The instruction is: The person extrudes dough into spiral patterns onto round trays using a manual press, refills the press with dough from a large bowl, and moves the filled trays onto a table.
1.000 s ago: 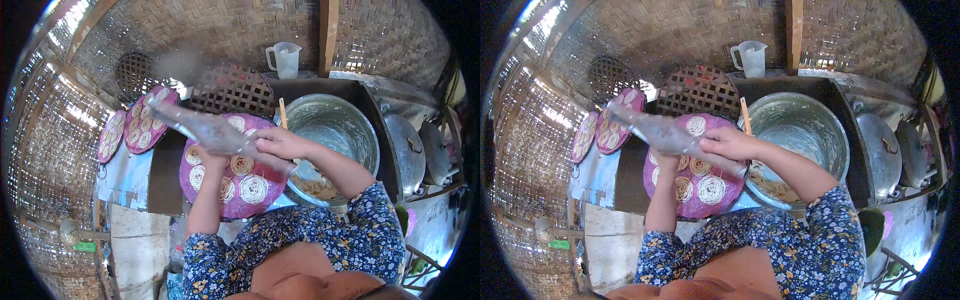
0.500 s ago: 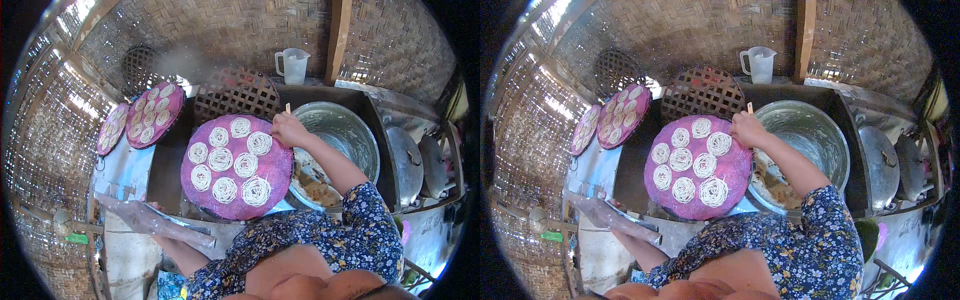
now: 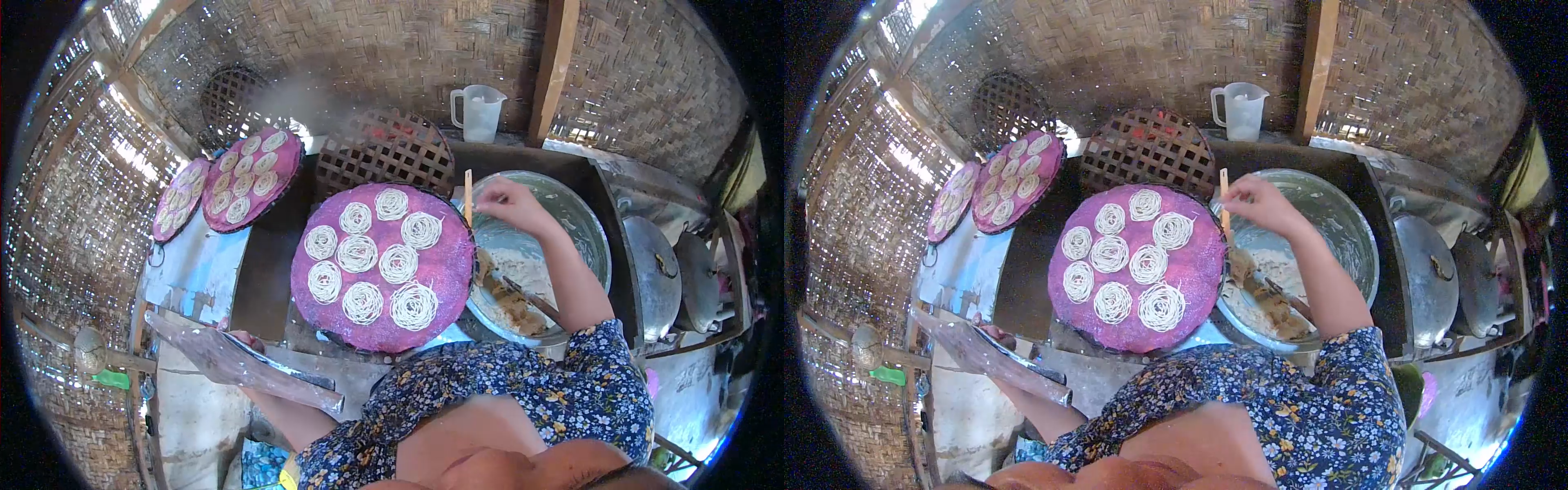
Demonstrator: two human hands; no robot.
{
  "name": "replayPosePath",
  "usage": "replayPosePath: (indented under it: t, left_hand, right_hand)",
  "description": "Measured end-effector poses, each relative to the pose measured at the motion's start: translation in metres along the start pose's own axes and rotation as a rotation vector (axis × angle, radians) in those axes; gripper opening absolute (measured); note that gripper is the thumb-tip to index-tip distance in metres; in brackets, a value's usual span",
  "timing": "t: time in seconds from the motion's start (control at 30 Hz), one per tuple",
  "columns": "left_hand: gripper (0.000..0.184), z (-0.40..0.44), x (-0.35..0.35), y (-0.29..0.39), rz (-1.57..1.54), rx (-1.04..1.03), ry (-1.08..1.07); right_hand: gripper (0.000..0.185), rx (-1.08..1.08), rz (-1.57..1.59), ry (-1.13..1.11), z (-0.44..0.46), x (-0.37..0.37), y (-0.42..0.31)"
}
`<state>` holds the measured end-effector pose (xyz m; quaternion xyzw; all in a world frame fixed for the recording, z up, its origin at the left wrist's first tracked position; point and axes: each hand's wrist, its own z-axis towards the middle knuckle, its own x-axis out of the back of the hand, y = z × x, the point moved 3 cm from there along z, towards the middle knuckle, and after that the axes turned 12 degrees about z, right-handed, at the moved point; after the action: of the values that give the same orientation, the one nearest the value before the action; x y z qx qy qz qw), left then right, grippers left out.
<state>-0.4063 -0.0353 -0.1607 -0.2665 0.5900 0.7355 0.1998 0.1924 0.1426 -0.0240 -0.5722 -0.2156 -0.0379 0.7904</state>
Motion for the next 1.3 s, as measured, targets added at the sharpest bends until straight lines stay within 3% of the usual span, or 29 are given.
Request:
replayPosePath:
  t: [0.07, 0.2, 0.23, 0.33, 0.4, 0.43, 0.53, 0.57, 0.6, 0.67, 0.7, 0.8, 0.9, 0.97, 1.07, 1.23, 1.3]
  left_hand:
    - [0.054, 0.001, -0.026, -0.001, -0.008, -0.098, -0.068]
    - [0.036, 0.006, -0.137, 0.013, 0.123, -0.093, 0.042]
    - [0.036, 0.006, -0.142, 0.009, 0.163, -0.115, 0.163]
    - [0.038, 0.023, -0.131, -0.003, 0.550, -0.112, 0.364]
    - [0.037, 0.035, -0.137, -0.010, 1.069, -0.352, 0.270]
    - [0.035, 0.036, -0.165, -0.020, 1.397, -0.613, 0.124]
    - [0.029, 0.024, -0.298, -0.042, 1.484, -0.759, -0.081]
    - [0.037, 0.021, -0.312, -0.055, 1.320, -0.373, -0.084]
    - [0.041, 0.020, -0.347, -0.060, 1.518, -0.393, -0.214]
    - [0.029, 0.021, -0.396, -0.094, 1.412, -0.568, -0.332]
    - [0.024, 0.020, -0.415, -0.111, 1.745, -0.909, -0.461]
    - [0.011, 0.004, -0.478, -0.149, 1.711, -1.285, -0.643]
    - [0.009, 0.001, -0.497, -0.166, 1.619, -1.155, -0.828]
    - [0.011, -0.003, -0.503, -0.165, 1.559, -0.929, -1.046]
    - [0.017, -0.002, -0.487, -0.179, 1.378, -0.989, -1.151]
    - [0.021, -0.026, -0.500, -0.143, 1.533, -1.209, -1.250]
    - [0.023, -0.026, -0.497, -0.139, 1.570, -1.182, -1.220]
  right_hand:
    - [0.014, -0.046, 0.121, -0.013, -0.025, 0.013, -0.006]
    - [0.009, -0.058, 0.007, -0.023, -0.070, 0.024, -0.008]
    - [0.009, 0.040, -0.098, -0.085, -0.080, 0.022, 0.001]
    - [0.019, -0.134, -0.533, -0.274, -0.115, 0.007, 0.041]
    - [0.027, -0.114, -0.402, -0.208, -0.132, 0.007, 0.037]
    - [0.027, -0.092, -0.372, -0.145, -0.137, 0.009, 0.027]
    - [0.030, -0.016, -0.314, -0.014, -0.144, 0.021, -0.004]
    - [0.032, 0.009, -0.254, 0.031, -0.142, 0.021, -0.027]
    - [0.034, 0.039, -0.194, 0.076, -0.138, 0.019, -0.048]
    - [0.042, 0.221, -0.151, 0.154, -0.130, 0.014, -0.087]
    - [0.047, 0.312, -0.134, 0.193, -0.128, 0.013, -0.105]
    - [0.055, 0.437, -0.247, 0.330, -0.121, 0.018, -0.145]
    - [0.051, 0.572, -0.663, 0.529, -0.144, 0.010, -0.175]
    - [0.049, 0.737, -0.744, 0.449, -0.165, 0.004, -0.180]
    - [0.044, 0.888, -0.700, 0.170, -0.193, -0.015, -0.176]
    - [0.039, 0.433, -0.349, 0.193, -0.215, 0.010, -0.188]
    - [0.045, 0.270, -0.220, 0.248, -0.218, 0.022, -0.179]
